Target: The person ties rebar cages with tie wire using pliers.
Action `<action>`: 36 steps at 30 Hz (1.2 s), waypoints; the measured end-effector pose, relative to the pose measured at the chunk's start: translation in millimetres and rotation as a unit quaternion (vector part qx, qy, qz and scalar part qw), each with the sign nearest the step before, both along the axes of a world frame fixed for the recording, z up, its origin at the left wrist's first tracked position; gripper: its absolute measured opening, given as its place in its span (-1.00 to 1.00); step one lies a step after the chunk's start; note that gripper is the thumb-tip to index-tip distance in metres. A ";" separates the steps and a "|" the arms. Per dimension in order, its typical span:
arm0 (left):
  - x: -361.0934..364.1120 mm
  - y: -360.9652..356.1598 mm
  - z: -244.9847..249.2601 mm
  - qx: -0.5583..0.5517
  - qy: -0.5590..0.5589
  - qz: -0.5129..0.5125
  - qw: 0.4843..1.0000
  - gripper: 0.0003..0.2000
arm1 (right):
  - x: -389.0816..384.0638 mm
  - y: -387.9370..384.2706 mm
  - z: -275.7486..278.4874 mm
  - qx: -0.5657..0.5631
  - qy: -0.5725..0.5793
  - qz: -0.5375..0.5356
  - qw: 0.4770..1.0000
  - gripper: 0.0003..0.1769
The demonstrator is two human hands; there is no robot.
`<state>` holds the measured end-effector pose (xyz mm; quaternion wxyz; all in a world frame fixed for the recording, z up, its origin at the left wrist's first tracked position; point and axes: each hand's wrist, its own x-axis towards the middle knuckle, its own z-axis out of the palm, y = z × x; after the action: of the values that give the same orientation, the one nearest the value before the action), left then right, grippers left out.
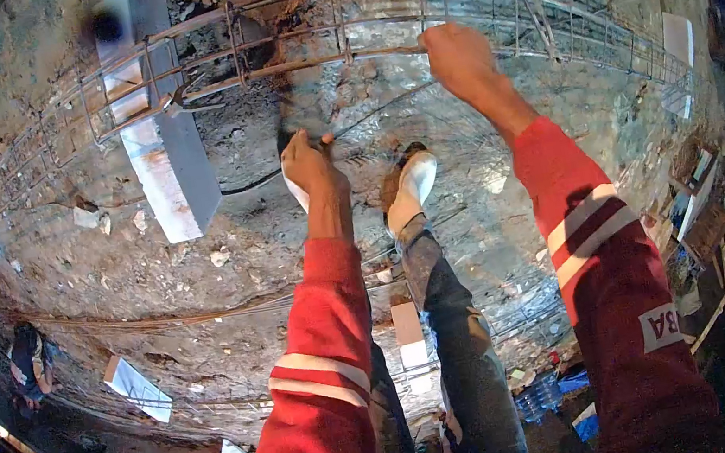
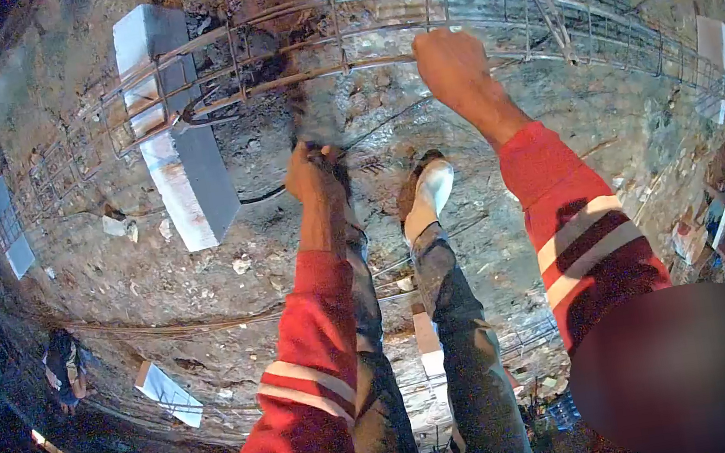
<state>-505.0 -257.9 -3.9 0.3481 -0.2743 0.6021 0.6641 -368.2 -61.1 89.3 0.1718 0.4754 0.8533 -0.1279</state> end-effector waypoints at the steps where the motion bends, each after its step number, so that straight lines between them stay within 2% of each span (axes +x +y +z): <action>1: 3.7 -4.6 -2.0 0.000 0.002 0.001 1.000 -0.90 | 2.0 -3.4 -6.5 0.004 0.040 -0.021 0.999 -0.78; 2: 8.5 -15.7 -1.2 -0.062 0.212 -0.131 0.966 -0.88 | 6.0 -6.1 -12.3 0.003 0.042 -0.020 0.999 -0.78; 3: 10.1 -27.0 2.0 -0.119 0.409 -0.254 0.868 -0.87 | 11.3 -6.4 -19.7 0.009 0.059 -0.030 0.998 -0.79; 4: -6.9 -32.2 37.8 -0.090 0.024 -0.198 0.976 -0.85 | 13.1 -7.9 -25.7 0.015 0.077 -0.040 0.996 -0.79; 5: -11.8 -43.5 47.2 -0.092 0.028 -0.200 0.975 -0.85 | 12.5 -12.5 -30.0 0.014 0.081 -0.043 0.996 -0.79; 7: -20.0 -46.4 71.4 -0.039 -0.084 -0.364 0.927 -0.83 | 13.7 -24.8 -31.7 0.067 0.147 -0.037 0.986 -0.75; 8: -27.4 -40.4 89.1 -0.100 -0.009 -0.481 0.871 -0.82 | 14.6 -31.2 -30.8 0.067 0.146 -0.042 0.986 -0.75; 9: -30.0 -42.4 90.6 -0.103 -0.011 -0.485 0.868 -0.82 | 11.1 -40.7 -26.6 0.098 0.169 -0.029 0.980 -0.71; 10: -33.5 -45.4 91.5 -0.008 -0.013 -0.443 0.897 -0.83 | 6.5 -50.5 -24.3 0.129 0.194 -0.015 0.972 -0.66; 12: -33.2 -43.7 93.8 0.157 -0.027 -0.327 0.932 -0.82 | 1.1 -67.6 -27.6 0.103 0.216 -0.014 0.971 -0.65; 14: -32.9 -50.8 101.2 0.122 -0.046 -0.322 0.938 -0.82 | 0.8 -83.1 -39.8 0.080 0.234 -0.010 0.969 -0.64; 16: -33.0 -62.7 105.5 0.087 -0.079 -0.340 0.933 -0.77 | 0.9 -98.0 -50.9 0.072 0.218 0.071 0.971 -0.69; 17: -34.7 -69.1 105.8 0.088 -0.081 -0.343 0.932 -0.77 | 2.5 -102.3 -51.1 0.073 0.216 0.068 0.971 -0.69; 19: -44.8 -77.3 109.0 0.010 -0.001 -0.448 0.894 -0.79 | 4.2 -109.8 -47.9 -0.019 0.210 0.077 0.974 -0.74; 20: -55.6 -81.1 105.5 -0.007 0.014 -0.489 0.872 -0.77 | 7.3 -116.0 -58.2 0.031 0.250 0.099 0.963 -0.77; 21: -66.6 -72.6 113.7 -0.057 0.076 -0.554 0.827 -0.76 | 8.4 -121.5 -55.3 0.030 0.251 0.096 0.963 -0.77; 22: -70.3 -58.2 127.1 -0.086 0.175 -0.591 0.783 -0.74 | 9.3 -132.7 -47.8 -0.110 0.167 0.077 0.977 -0.75; 23: -72.8 -47.9 137.0 -0.113 0.274 -0.619 0.727 -0.73 | 9.7 -145.1 -37.9 -0.247 0.079 0.057 0.964 -0.71; 24: -72.2 -45.6 139.8 -0.113 0.278 -0.619 0.726 -0.73 | 44.8 -198.5 -89.4 -0.227 0.301 0.062 0.924 -0.65; 25: -70.4 -43.8 142.4 -0.119 0.272 -0.628 0.719 -0.73 | 49.0 -232.5 -77.4 -0.389 0.155 -0.150 0.896 -0.68; 26: -68.1 -43.3 144.6 -0.126 0.267 -0.638 0.711 -0.73 | 66.4 -265.7 -66.2 -0.426 0.261 -0.145 0.854 -0.68; 27: -61.2 -53.6 136.1 -0.107 0.313 -0.651 0.683 -0.79 | 63.7 -278.5 -73.7 -0.552 0.149 0.062 0.818 -0.63; 28: -50.3 -65.1 133.0 -0.115 0.317 -0.657 0.674 -0.81 | 72.7 -299.0 -75.4 -0.616 0.201 0.032 0.761 -0.55; 29: -39.2 -73.4 129.6 -0.124 0.319 -0.664 0.665 -0.83 | 65.4 -290.8 -64.3 -0.612 0.195 0.051 0.765 -0.43; 30: -29.8 -76.3 125.0 -0.106 0.338 -0.661 0.661 -0.83 | 61.4 -284.1 -60.1 -0.607 0.306 -0.153 0.718 -0.40; 31: -22.1 -80.8 120.4 -0.088 0.355 -0.658 0.658 -0.83 | 57.9 -272.6 -56.2 -0.568 0.397 -0.349 0.631 -0.36; 32: -18.6 -83.2 112.1 -0.054 0.387 -0.667 0.635 -0.82 | 37.8 -230.2 -32.0 -0.570 0.446 -0.435 0.536 -0.34; 33: -15.5 -80.4 112.7 -0.056 0.384 -0.669 0.634 -0.82 | 10.4 -183.4 -19.1 -0.561 0.487 -0.512 0.431 -0.31; 35: -13.6 -66.0 113.5 -0.060 0.334 -0.758 0.556 -0.80 | -20.2 -138.3 -64.2 -0.536 0.530 -0.547 0.364 -0.33; 36: -17.9 -57.3 102.5 -0.081 0.306 -0.787 0.529 -0.82 | -37.0 -117.1 -64.0 -0.492 0.539 -0.570 0.376 -0.41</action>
<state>-522.9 -315.2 98.6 0.5004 0.5042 0.6947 0.1128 -405.2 -178.1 25.3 -0.2345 0.5118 0.0796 -0.8226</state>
